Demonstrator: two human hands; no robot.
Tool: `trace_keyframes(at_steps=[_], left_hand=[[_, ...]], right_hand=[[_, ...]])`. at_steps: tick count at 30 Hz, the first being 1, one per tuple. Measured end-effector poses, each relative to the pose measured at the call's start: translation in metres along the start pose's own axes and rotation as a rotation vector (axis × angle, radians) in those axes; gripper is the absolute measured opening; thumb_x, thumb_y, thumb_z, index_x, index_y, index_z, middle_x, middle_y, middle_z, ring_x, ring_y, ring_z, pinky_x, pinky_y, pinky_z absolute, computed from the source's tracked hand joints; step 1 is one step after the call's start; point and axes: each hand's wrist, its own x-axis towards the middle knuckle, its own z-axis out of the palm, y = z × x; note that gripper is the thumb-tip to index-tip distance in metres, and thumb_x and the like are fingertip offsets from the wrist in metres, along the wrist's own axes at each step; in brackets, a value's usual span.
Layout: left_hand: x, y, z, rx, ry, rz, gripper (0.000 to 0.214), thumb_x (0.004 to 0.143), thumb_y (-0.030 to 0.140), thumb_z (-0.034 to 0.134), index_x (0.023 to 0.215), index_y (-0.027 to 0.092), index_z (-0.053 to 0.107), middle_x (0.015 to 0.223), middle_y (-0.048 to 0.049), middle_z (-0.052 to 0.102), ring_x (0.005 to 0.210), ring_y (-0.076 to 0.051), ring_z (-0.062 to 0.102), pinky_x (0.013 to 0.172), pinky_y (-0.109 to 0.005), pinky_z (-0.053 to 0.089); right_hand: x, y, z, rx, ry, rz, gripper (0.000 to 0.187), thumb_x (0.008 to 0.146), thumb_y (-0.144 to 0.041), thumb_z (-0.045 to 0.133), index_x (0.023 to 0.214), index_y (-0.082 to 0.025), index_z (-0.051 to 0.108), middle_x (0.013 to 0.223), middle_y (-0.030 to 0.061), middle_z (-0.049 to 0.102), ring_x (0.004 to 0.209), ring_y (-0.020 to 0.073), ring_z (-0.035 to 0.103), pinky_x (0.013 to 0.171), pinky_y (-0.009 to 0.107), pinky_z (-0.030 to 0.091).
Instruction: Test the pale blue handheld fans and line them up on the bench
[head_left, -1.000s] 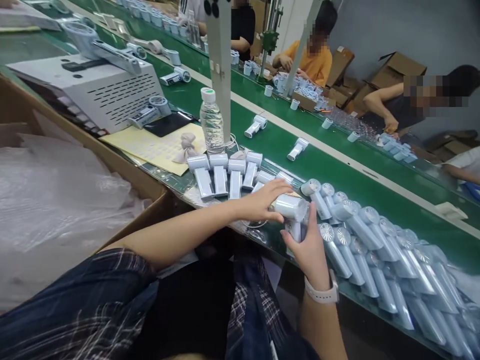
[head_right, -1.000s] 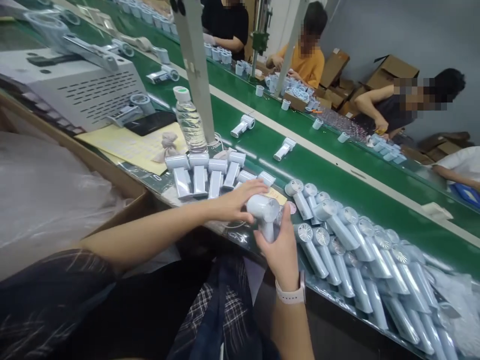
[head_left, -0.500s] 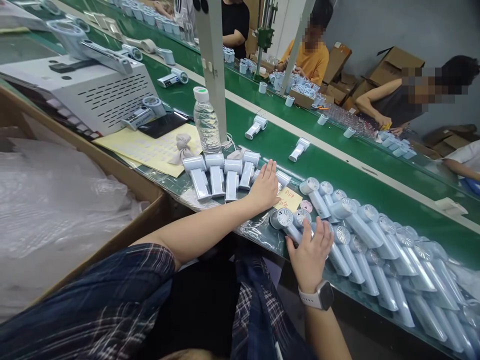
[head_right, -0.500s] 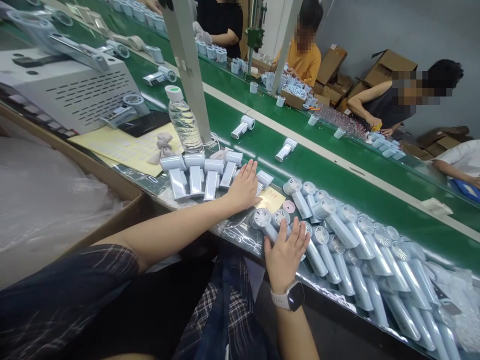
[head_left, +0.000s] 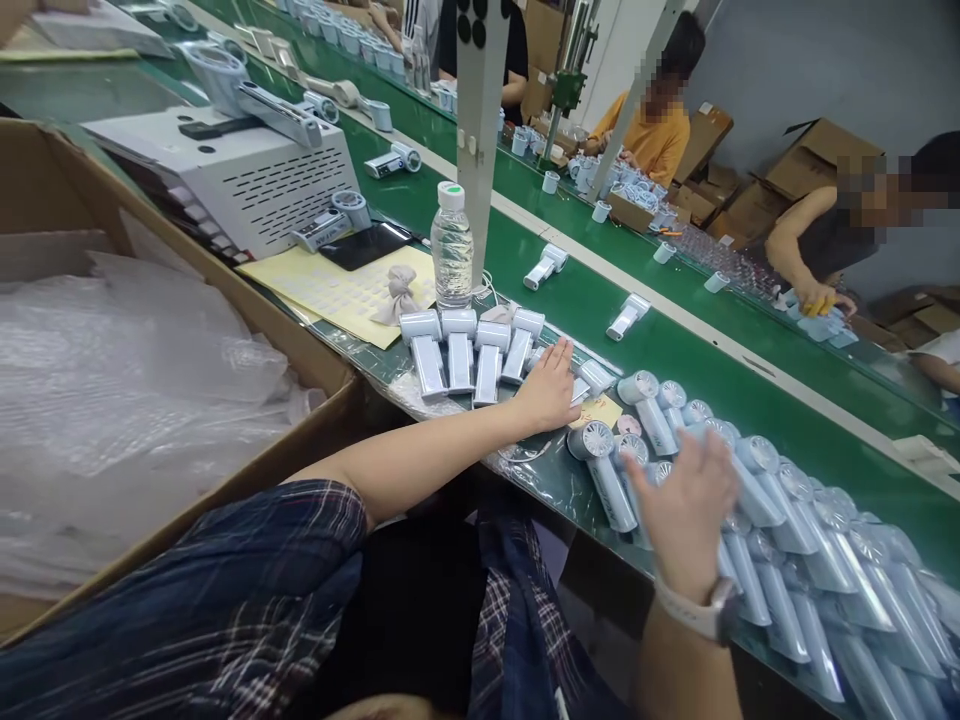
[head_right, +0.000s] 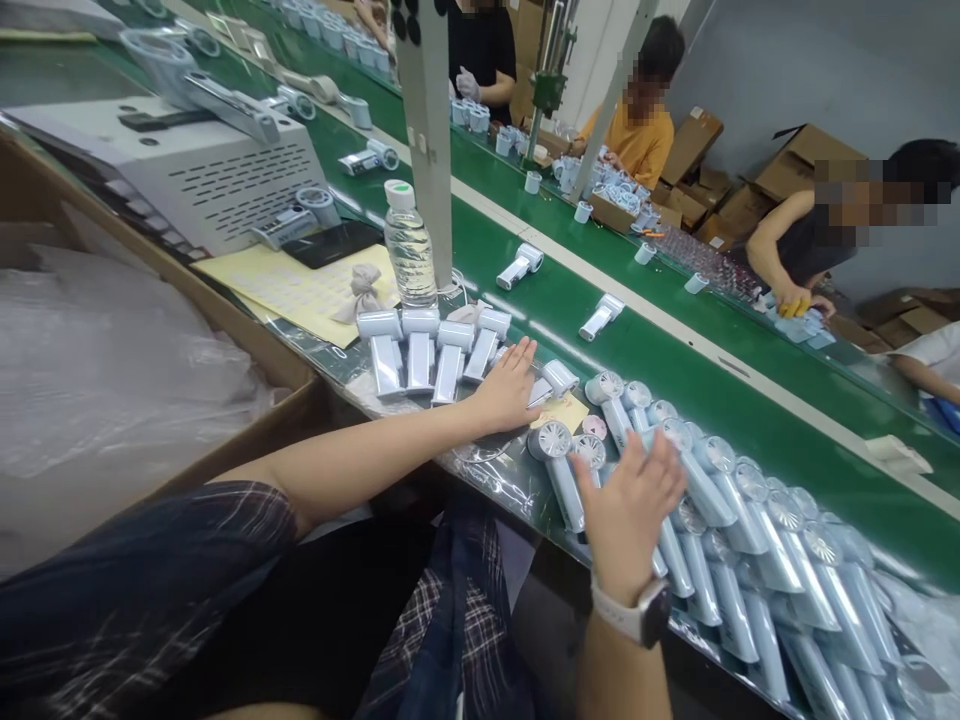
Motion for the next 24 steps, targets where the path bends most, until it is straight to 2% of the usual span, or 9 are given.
trace_keyframes(at_steps=[2,4,6,9,12,14,16,20,24], left_hand=[[-0.005,0.0,-0.012,-0.182,0.067,-0.04,0.052,0.088,0.035,0.062,0.125,-0.002,0.059,0.165,-0.0322,0.025,0.159,-0.041,0.017,0.129,-0.053,0.021],[-0.015,-0.002,-0.03,-0.436,0.135,-0.084,0.051,0.09,0.036,0.061,0.129,0.005,0.052,0.157,-0.0297,0.04,0.151,-0.039,0.035,0.122,-0.054,0.034],[-0.034,-0.008,-0.052,-0.724,0.163,-0.099,0.056,0.089,0.045,0.064,0.131,0.011,0.047,0.141,-0.0234,0.056,0.129,-0.036,0.057,0.107,-0.052,0.048],[-0.081,-0.029,-0.075,-0.995,0.121,-0.059,0.07,0.077,0.054,0.079,0.128,0.017,0.048,0.12,-0.0132,0.067,0.107,-0.031,0.066,0.088,-0.042,0.055],[-0.132,-0.058,-0.076,-1.1,0.036,-0.144,0.067,0.068,0.055,0.087,0.113,0.018,0.054,0.098,-0.0076,0.071,0.09,-0.027,0.069,0.074,-0.033,0.056],[-0.156,-0.075,-0.068,-1.279,-0.004,-0.271,0.063,0.073,0.062,0.082,0.107,0.019,0.051,0.081,-0.0033,0.069,0.071,-0.022,0.069,0.062,-0.029,0.054],[-0.168,-0.085,-0.057,-1.505,0.037,-0.353,0.063,0.077,0.069,0.076,0.105,0.02,0.048,0.072,-0.0001,0.067,0.057,-0.018,0.066,0.054,-0.027,0.051],[-0.168,-0.079,-0.045,-1.768,0.167,-0.346,0.064,0.078,0.074,0.072,0.097,0.018,0.05,0.073,-0.0036,0.069,0.057,-0.018,0.067,0.058,-0.029,0.054],[-0.177,-0.062,-0.047,-1.785,0.091,-0.287,0.064,0.073,0.07,0.08,0.095,0.016,0.054,0.073,-0.0037,0.068,0.063,-0.017,0.067,0.061,-0.027,0.052]], right_hand=[[0.054,0.004,-0.006,-0.024,-0.002,0.039,0.074,0.096,-0.063,0.051,0.142,-0.006,0.05,0.149,0.0327,0.044,0.144,0.0473,0.036,0.116,0.069,0.026],[0.116,0.002,0.004,-0.051,-0.184,0.066,0.063,0.097,-0.049,0.055,0.144,-0.007,0.05,0.144,0.0308,0.052,0.139,0.0454,0.043,0.115,0.067,0.025],[0.172,-0.005,0.029,-0.036,-0.501,0.164,0.054,0.098,-0.037,0.057,0.145,-0.01,0.052,0.135,0.0274,0.061,0.134,0.0424,0.051,0.115,0.066,0.023],[0.225,-0.016,0.07,0.032,-0.656,0.173,0.043,0.098,-0.037,0.064,0.132,-0.012,0.063,0.131,0.0199,0.066,0.122,0.0318,0.063,0.112,0.056,0.038],[0.243,-0.024,0.1,0.086,-0.694,0.157,0.041,0.102,-0.043,0.06,0.127,-0.012,0.064,0.133,0.0127,0.064,0.114,0.0229,0.066,0.105,0.046,0.051],[0.247,-0.028,0.113,0.094,-0.715,0.147,0.039,0.101,-0.042,0.062,0.13,-0.015,0.063,0.134,0.0109,0.063,0.115,0.0239,0.066,0.101,0.048,0.055],[0.249,-0.033,0.124,0.085,-0.735,0.142,0.038,0.099,-0.038,0.066,0.131,-0.019,0.062,0.136,0.011,0.062,0.119,0.0263,0.064,0.1,0.05,0.056],[0.245,-0.043,0.131,0.037,-0.765,0.17,0.04,0.099,-0.036,0.066,0.134,-0.018,0.06,0.139,0.0115,0.06,0.122,0.0273,0.062,0.103,0.051,0.054],[0.241,-0.047,0.118,0.014,-0.743,0.2,0.037,0.098,-0.035,0.067,0.13,-0.017,0.062,0.133,0.0104,0.064,0.115,0.025,0.066,0.098,0.048,0.057]])
